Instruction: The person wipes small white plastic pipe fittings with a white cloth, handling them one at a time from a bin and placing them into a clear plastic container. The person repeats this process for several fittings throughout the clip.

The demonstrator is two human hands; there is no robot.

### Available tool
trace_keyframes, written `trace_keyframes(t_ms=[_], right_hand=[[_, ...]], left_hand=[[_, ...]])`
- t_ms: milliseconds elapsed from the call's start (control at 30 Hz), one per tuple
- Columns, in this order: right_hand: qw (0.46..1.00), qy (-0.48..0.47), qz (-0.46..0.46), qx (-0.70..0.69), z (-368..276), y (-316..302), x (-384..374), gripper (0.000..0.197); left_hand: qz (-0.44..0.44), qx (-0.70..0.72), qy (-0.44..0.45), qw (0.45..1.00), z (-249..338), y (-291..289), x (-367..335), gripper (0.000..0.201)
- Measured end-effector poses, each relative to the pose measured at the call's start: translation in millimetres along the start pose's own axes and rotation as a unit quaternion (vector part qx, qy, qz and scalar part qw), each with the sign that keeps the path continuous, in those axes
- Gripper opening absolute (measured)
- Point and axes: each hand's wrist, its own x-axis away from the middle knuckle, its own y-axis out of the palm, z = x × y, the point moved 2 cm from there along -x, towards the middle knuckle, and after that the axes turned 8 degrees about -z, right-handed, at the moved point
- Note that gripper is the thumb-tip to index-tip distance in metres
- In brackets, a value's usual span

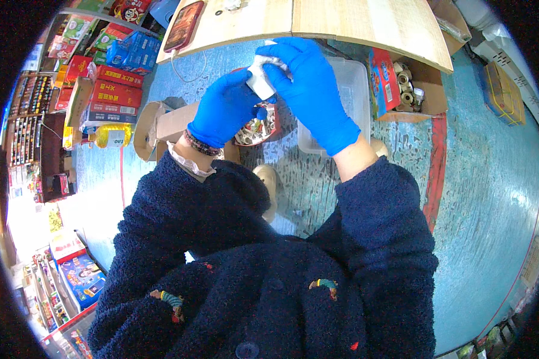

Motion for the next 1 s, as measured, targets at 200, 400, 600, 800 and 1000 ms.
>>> trace_keyframes(t_ms=[200,400,600,800,1000], right_hand=[[0.999,-0.041,-0.009,0.006,-3,5,5,0.024],[0.999,-0.002,0.008,0.052,9,0,0,0.024],[0.995,0.059,0.067,-0.034,13,-15,-1,0.025],[0.988,-0.125,-0.069,0.054,-11,13,6,0.025],[0.997,0.071,0.034,-0.016,8,-7,-4,0.023]], left_hand=[[-0.076,-0.183,0.080,0.977,-5,-9,-1,0.037],[-0.061,-0.009,0.039,0.997,-1,-11,1,0.040],[0.009,-0.191,0.015,0.981,9,-15,2,0.046],[-0.014,-0.403,0.100,0.909,2,-13,-3,0.059],[0.032,-0.194,0.082,0.977,8,-19,6,0.036]])
